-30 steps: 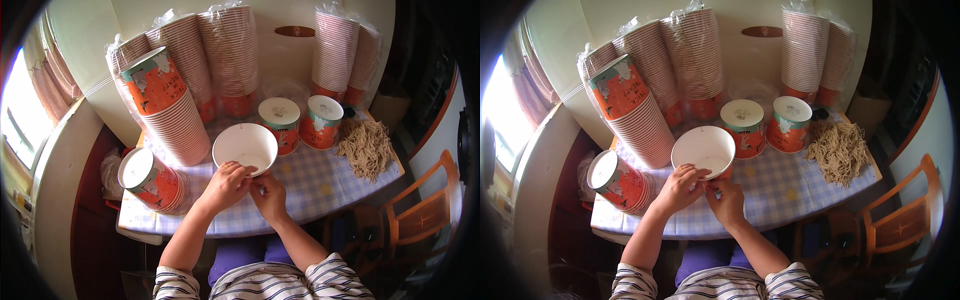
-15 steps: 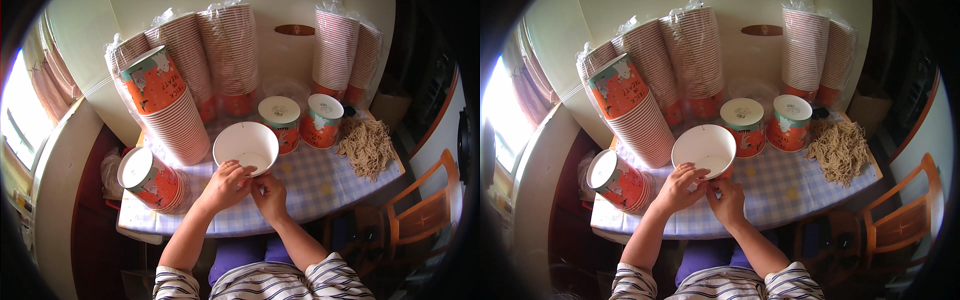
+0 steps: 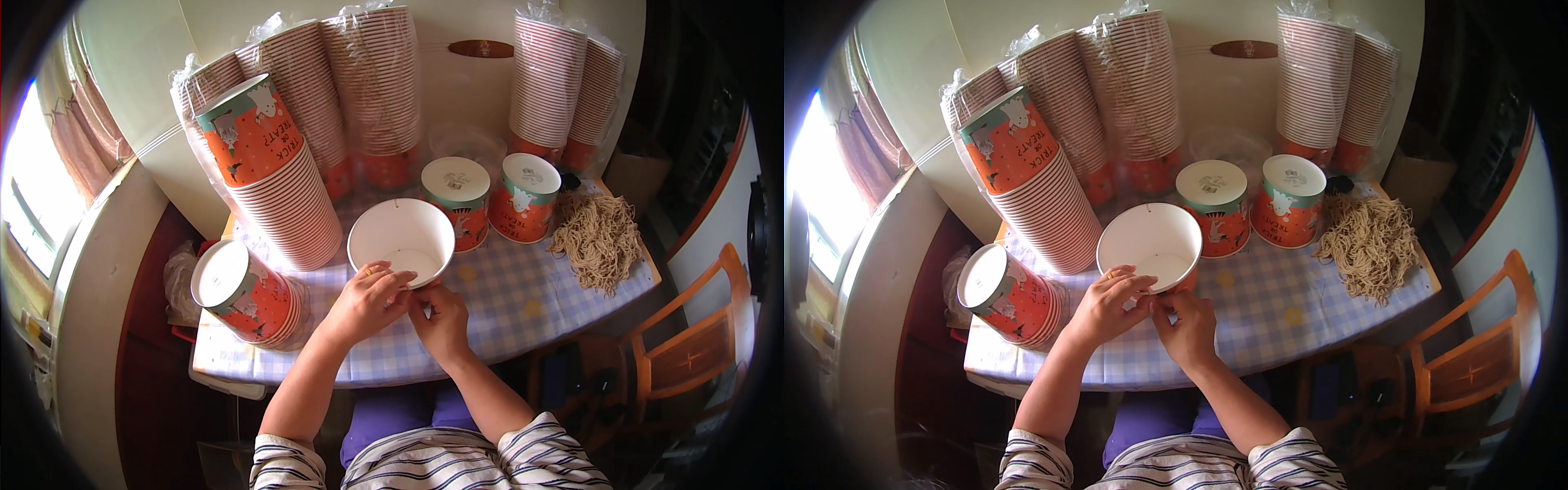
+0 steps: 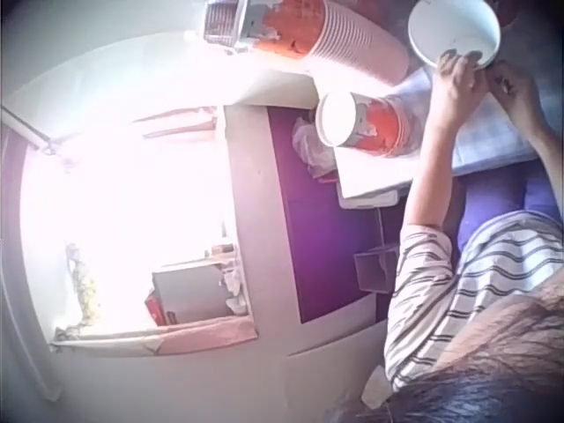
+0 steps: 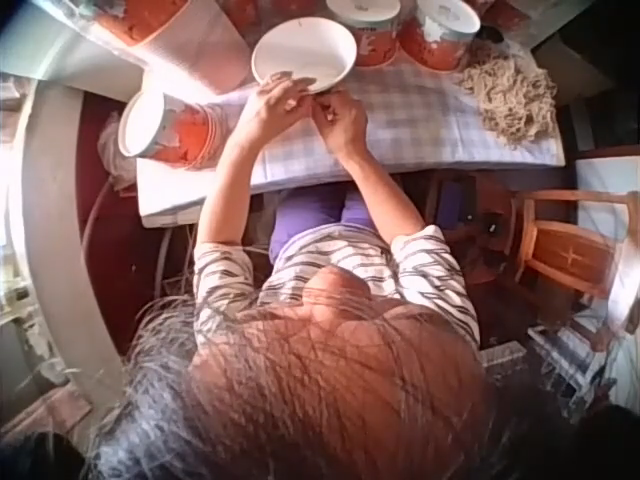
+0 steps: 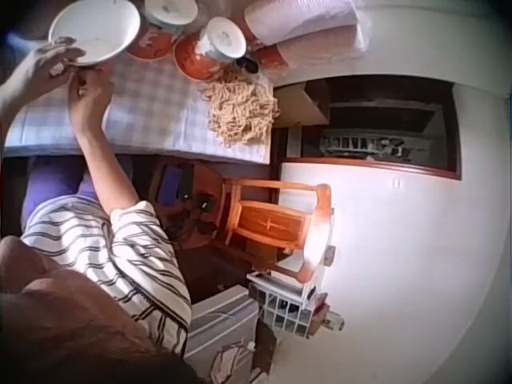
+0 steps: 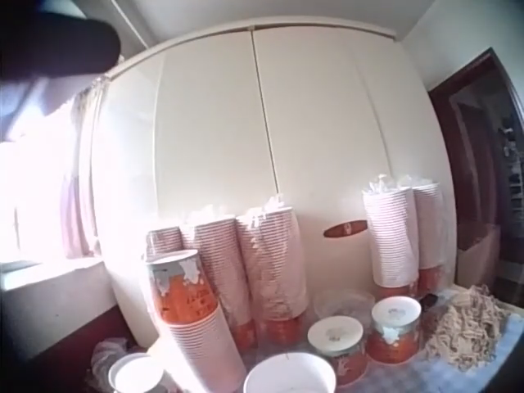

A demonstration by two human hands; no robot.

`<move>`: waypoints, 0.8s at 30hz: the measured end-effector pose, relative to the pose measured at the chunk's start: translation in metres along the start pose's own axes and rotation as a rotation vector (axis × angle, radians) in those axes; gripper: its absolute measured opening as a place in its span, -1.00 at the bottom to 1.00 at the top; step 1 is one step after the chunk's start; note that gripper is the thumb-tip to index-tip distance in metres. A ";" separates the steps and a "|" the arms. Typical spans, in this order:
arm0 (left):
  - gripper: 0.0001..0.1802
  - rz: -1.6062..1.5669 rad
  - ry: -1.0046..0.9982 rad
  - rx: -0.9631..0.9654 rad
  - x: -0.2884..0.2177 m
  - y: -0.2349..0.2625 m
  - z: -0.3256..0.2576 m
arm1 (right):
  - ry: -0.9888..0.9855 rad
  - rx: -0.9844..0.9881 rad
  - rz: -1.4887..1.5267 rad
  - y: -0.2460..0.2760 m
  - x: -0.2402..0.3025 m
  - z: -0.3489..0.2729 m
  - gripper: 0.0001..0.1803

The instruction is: Threading and securing handles onto paper buckets.

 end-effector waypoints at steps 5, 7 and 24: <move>-0.62 -0.002 0.007 0.005 0.001 -0.001 -0.001 | -0.002 -0.015 0.019 0.001 0.000 0.001 -0.89; -0.62 -0.005 0.011 0.010 0.002 0.000 -0.001 | 0.011 -0.011 -0.008 0.000 0.002 0.001 -0.89; -0.61 -0.054 0.006 -0.027 -0.003 0.003 0.001 | 0.010 -0.021 0.047 0.001 0.000 0.000 -0.91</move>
Point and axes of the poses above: each hand's wrist, its own z-axis towards the middle knuckle, its own y-axis out of the back of the hand, x = y × z, the point moved 5 cm from there along z, towards the middle knuckle, and after that the axes turned 4 degrees about -z, right-handed, at the moved point
